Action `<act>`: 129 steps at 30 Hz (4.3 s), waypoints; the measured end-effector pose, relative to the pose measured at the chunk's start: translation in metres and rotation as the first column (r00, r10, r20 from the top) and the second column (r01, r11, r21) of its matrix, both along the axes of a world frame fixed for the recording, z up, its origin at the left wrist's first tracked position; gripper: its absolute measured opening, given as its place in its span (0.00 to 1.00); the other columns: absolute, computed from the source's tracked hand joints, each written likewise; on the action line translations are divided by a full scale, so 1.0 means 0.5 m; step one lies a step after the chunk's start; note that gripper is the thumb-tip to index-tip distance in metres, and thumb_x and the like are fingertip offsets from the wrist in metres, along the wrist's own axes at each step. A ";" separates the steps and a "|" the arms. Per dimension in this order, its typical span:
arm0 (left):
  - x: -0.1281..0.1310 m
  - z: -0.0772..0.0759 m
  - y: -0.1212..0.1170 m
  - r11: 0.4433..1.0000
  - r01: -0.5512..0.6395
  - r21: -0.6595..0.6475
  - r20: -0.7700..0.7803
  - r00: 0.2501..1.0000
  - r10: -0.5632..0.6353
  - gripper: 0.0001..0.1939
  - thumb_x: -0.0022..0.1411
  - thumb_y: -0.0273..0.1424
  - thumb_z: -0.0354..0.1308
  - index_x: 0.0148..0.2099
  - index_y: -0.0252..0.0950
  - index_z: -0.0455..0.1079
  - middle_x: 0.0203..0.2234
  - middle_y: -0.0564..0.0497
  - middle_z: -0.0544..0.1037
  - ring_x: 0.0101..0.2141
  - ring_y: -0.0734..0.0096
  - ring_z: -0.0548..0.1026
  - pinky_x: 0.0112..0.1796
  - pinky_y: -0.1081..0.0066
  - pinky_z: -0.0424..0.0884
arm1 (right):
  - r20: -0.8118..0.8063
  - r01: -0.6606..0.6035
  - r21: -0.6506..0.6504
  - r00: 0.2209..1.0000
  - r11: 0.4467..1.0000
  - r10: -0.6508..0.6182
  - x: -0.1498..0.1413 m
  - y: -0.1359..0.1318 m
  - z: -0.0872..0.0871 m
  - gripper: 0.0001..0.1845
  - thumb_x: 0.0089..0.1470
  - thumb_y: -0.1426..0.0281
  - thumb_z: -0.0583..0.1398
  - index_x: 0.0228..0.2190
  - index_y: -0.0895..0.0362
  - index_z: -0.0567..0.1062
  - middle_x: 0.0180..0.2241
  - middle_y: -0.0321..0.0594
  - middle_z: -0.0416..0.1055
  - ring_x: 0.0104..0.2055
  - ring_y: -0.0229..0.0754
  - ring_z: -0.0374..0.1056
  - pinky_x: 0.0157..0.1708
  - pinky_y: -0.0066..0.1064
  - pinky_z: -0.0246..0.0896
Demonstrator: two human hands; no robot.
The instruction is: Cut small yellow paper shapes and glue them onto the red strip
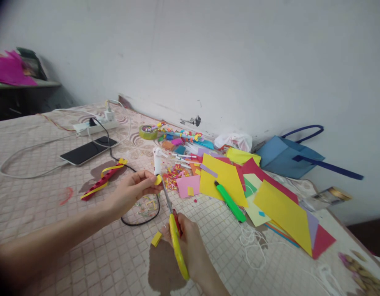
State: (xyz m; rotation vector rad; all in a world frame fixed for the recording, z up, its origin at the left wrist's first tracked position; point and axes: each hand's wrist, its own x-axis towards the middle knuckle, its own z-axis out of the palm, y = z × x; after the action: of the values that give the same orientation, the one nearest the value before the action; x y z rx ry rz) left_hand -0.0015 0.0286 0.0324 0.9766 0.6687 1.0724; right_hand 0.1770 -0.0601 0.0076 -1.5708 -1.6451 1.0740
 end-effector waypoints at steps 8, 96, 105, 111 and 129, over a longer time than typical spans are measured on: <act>-0.005 0.009 0.003 1.000 0.008 -0.011 -0.004 1.000 -0.008 0.08 0.54 0.33 0.61 0.30 0.33 0.67 0.26 0.52 0.78 0.29 0.74 0.76 0.38 0.71 0.71 | -0.038 0.034 -0.031 0.999 0.999 -0.035 -0.004 0.000 0.003 0.15 0.51 0.62 0.56 0.20 0.55 0.58 0.15 0.26 0.51 0.15 0.29 0.46 0.14 0.22 0.43; 0.016 -0.006 -0.026 0.997 -0.019 -0.080 0.048 0.999 0.023 0.08 0.53 0.32 0.62 0.31 0.33 0.67 0.27 0.51 0.77 0.30 0.77 0.73 0.36 0.74 0.67 | 0.044 0.002 0.015 0.999 1.000 -0.002 -0.010 -0.002 0.024 0.14 0.52 0.61 0.54 0.22 0.55 0.58 0.20 0.29 0.53 0.22 0.34 0.51 0.21 0.25 0.49; 0.018 -0.007 -0.028 0.994 -0.026 -0.103 0.065 0.997 0.033 0.08 0.53 0.31 0.62 0.32 0.32 0.67 0.27 0.52 0.77 0.29 0.78 0.73 0.36 0.75 0.67 | 0.048 -0.002 0.020 0.999 1.000 0.001 -0.010 -0.001 0.020 0.14 0.52 0.60 0.53 0.22 0.55 0.58 0.20 0.30 0.53 0.22 0.34 0.50 0.21 0.26 0.48; 0.018 -0.008 -0.026 0.995 -0.032 -0.098 0.072 0.997 0.039 0.08 0.53 0.31 0.62 0.31 0.33 0.67 0.27 0.52 0.77 0.29 0.78 0.73 0.36 0.75 0.68 | 0.029 0.001 0.008 1.000 1.000 -0.002 -0.010 0.000 0.023 0.15 0.51 0.59 0.54 0.21 0.54 0.57 0.19 0.29 0.52 0.21 0.34 0.50 0.20 0.25 0.47; 0.020 -0.013 -0.035 0.956 0.288 -0.059 -0.247 0.924 -0.294 0.10 0.51 0.34 0.63 0.30 0.33 0.66 0.22 0.52 0.75 0.23 0.77 0.71 0.28 0.75 0.66 | -0.198 0.121 -0.048 0.972 0.992 -0.128 0.014 0.020 0.030 0.18 0.46 0.54 0.58 0.25 0.56 0.61 0.16 0.27 0.55 0.15 0.31 0.50 0.14 0.23 0.46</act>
State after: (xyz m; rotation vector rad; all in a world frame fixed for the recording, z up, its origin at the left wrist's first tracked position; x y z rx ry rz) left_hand 0.0085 0.0111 0.0261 1.1657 0.7139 0.6828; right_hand 0.1840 -0.0501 0.0227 -1.5123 -1.3820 1.1602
